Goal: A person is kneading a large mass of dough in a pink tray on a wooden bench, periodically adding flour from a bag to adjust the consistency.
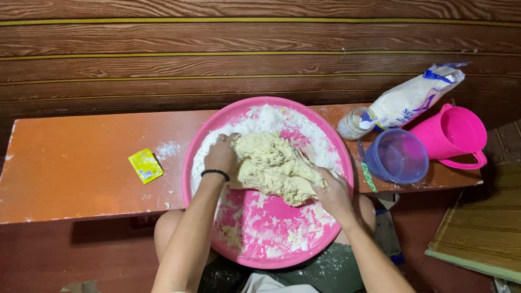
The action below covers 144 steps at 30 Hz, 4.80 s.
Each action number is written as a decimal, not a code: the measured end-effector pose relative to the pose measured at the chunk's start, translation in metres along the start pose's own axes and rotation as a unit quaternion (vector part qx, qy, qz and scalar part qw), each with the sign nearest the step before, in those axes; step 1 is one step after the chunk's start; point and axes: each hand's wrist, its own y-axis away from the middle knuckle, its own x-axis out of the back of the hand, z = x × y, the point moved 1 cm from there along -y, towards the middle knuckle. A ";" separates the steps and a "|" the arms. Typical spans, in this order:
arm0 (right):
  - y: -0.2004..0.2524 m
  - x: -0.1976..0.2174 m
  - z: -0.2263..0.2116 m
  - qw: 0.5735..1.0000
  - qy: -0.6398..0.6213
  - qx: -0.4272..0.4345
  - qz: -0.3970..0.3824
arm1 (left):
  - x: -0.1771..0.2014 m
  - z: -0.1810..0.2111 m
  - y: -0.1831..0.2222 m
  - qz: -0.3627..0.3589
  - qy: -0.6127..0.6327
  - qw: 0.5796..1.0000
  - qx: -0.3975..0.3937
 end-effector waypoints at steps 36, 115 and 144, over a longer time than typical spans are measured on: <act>-0.146 -0.099 -0.242 0.819 0.339 0.061 -0.458 | -0.027 0.059 0.231 0.046 0.140 0.984 -0.097; -0.066 0.011 -0.183 0.906 0.200 0.090 -0.361 | -0.039 0.037 0.145 -0.013 -0.104 0.988 -0.117; -0.037 0.031 -0.007 0.960 0.216 0.018 -0.176 | -0.005 0.191 0.129 0.136 -0.053 0.973 -0.178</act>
